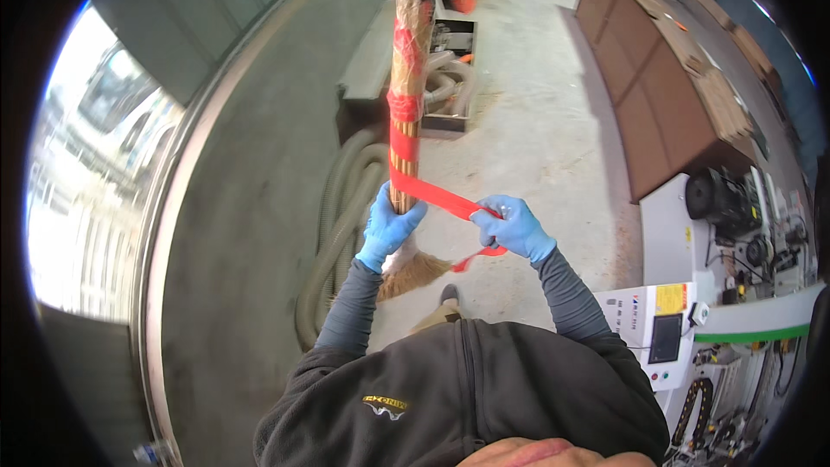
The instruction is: The person sweeps debris on a factory floor into a dustpan, empties it into a waste bag, and continues sweeping. They also cut a red strap from a broom with scissors and rewrap the broom handle with the strap.
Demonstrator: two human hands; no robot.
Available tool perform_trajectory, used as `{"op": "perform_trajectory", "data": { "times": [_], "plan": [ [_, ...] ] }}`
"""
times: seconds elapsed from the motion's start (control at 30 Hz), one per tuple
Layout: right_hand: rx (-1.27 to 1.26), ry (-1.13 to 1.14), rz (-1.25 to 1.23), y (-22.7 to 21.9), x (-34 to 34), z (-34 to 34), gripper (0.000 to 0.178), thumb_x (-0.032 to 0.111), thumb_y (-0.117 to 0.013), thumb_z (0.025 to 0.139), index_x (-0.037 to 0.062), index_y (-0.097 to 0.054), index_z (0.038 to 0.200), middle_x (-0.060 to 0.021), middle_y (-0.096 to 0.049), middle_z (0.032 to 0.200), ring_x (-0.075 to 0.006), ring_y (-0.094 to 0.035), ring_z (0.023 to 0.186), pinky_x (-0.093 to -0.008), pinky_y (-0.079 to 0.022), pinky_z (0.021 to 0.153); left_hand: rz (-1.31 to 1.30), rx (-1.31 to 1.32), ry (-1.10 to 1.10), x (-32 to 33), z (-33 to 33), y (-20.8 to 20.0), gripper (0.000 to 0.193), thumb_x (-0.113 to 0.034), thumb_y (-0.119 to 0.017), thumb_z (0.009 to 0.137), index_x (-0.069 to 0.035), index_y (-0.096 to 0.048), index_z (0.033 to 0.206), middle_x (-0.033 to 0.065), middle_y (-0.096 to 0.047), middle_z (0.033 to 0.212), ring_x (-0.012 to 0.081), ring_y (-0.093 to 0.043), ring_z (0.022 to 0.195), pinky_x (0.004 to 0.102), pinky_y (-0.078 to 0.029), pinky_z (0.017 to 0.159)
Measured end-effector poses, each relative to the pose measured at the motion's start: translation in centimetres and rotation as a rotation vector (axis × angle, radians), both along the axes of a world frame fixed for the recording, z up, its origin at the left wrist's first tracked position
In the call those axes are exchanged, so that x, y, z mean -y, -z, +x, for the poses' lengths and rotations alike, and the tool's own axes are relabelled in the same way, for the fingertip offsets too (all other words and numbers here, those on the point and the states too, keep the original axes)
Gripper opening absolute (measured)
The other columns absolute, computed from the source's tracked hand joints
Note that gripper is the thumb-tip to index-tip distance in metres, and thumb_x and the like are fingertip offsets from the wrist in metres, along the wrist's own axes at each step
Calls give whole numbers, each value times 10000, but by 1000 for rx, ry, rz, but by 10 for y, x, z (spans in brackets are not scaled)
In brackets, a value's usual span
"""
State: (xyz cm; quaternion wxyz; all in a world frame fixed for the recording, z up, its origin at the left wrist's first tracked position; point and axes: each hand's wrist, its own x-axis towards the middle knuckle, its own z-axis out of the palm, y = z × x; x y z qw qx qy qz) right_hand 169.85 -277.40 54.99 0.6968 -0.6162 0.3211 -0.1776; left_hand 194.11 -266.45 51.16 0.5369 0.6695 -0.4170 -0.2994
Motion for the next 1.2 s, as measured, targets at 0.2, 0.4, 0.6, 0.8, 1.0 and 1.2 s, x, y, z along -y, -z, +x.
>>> {"op": "perform_trajectory", "data": {
  "times": [0.2,0.4,0.6,0.8,1.0,1.2],
  "plan": [
    [-113,207,-21,-24,103,-70,210,197,-689,983,-6,-679,1038,-17,-637,709,-89,-619,579,-250,-486,506,-110,45,209,170,-36,-15,611,-212,-792,869,10,-515,1367,107,-679,1159,160,-635,1035,345,-526,922],
    [-73,420,-48,-6,219,-164,218,198,-680,983,-18,-667,1008,-48,-647,706,-108,-609,573,-263,-491,523,-199,356,296,355,-100,-29,605,-219,-777,867,-13,-514,1371,232,-686,1180,328,-691,1064,424,-536,916],
    [-71,511,48,17,353,-255,220,194,-672,985,-25,-658,995,-66,-637,686,-134,-597,562,-290,-490,539,-256,677,380,546,-180,-44,590,-200,-728,857,-40,-516,1384,257,-681,1140,432,-672,1038,497,-532,890],
    [-169,506,79,15,493,-317,234,210,-651,1003,-15,-635,940,-78,-626,679,-145,-596,565,-310,-494,544,-276,1105,426,721,-226,-58,719,-150,-728,788,-60,-478,1456,180,-636,1068,389,-631,972,506,-489,861],
    [-156,586,70,29,649,-332,255,213,-637,1010,-6,-617,880,-80,-641,687,-146,-602,573,-305,-493,554,-568,1231,383,911,-234,-80,744,-98,-737,736,-63,-503,1441,139,-608,1027,355,-603,973,488,-458,878],
    [-95,653,53,46,827,-327,220,197,-646,1005,-9,-645,926,-83,-653,700,-152,-622,602,-307,-509,585,-610,1280,414,1138,-251,-103,736,-123,-757,756,-51,-499,1440,117,-627,1071,324,-611,1025,472,-454,925]
  ]
}}
